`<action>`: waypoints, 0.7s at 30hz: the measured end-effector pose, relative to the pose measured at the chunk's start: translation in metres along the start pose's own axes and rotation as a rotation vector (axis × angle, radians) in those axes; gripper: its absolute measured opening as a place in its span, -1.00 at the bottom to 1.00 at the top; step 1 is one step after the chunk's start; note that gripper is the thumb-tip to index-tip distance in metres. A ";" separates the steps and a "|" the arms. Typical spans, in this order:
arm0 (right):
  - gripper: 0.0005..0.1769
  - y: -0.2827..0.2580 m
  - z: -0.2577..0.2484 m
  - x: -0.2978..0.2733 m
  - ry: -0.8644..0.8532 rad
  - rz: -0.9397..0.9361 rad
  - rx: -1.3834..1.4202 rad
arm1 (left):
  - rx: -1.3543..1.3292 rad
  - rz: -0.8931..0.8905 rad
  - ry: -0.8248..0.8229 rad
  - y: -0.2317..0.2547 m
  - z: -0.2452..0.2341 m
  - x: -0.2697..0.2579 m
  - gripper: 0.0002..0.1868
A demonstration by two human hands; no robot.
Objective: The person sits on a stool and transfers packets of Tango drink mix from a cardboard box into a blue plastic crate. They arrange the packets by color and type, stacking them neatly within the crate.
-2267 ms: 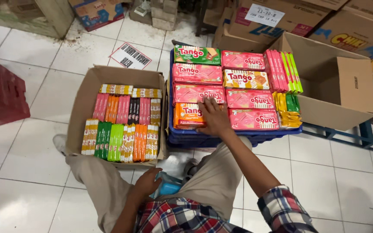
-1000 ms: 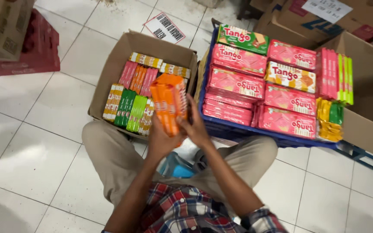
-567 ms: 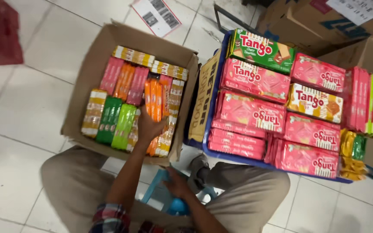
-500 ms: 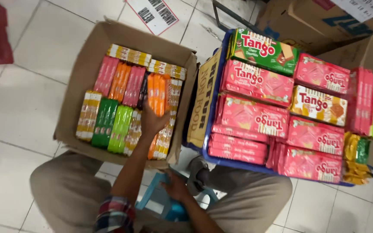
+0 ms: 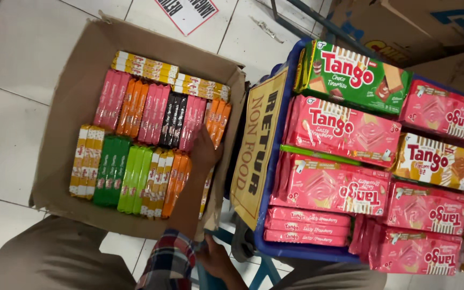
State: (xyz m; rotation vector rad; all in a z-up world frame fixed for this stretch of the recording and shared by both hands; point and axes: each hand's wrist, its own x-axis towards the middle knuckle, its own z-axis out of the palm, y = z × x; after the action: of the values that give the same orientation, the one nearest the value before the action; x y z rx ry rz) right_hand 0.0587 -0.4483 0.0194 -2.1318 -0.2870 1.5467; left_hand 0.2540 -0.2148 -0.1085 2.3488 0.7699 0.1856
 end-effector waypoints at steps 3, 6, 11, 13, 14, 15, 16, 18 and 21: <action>-0.23 -0.046 -0.024 -0.017 -0.112 0.138 0.101 | 0.217 0.143 0.161 0.001 0.017 -0.021 -0.11; -0.10 -0.058 -0.031 -0.020 -0.152 0.177 0.118 | 0.253 0.144 -0.108 0.010 -0.015 -0.026 -0.16; -0.09 -0.034 -0.021 -0.004 -0.159 0.102 0.047 | 0.448 0.206 -0.111 -0.019 -0.007 -0.058 -0.12; -0.23 -0.045 -0.026 -0.012 -0.147 0.095 0.072 | 0.479 0.251 -0.195 -0.022 -0.026 -0.078 -0.16; -0.10 -0.049 -0.027 -0.014 -0.154 0.118 0.022 | 0.460 0.315 -0.103 -0.023 -0.036 -0.093 -0.23; 0.03 -0.051 -0.028 -0.018 -0.161 0.144 -0.028 | 0.437 0.378 -0.012 -0.023 -0.046 -0.110 -0.29; 0.03 -0.040 -0.022 -0.014 -0.151 0.131 -0.026 | 0.443 0.388 -0.001 -0.026 -0.052 -0.124 -0.29; -0.16 -0.018 -0.012 -0.004 -0.050 -0.126 -0.079 | 0.374 0.229 -0.309 -0.030 -0.061 -0.151 -0.24; -0.52 0.008 -0.003 0.002 0.057 -0.292 -0.110 | 0.139 0.003 -0.476 -0.015 -0.082 -0.181 -0.41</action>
State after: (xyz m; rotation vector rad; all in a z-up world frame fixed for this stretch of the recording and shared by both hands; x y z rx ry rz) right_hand 0.0618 -0.4545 0.0145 -2.1002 -0.6459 1.3276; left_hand 0.0728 -0.2650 -0.0419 2.3833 0.5553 -0.4257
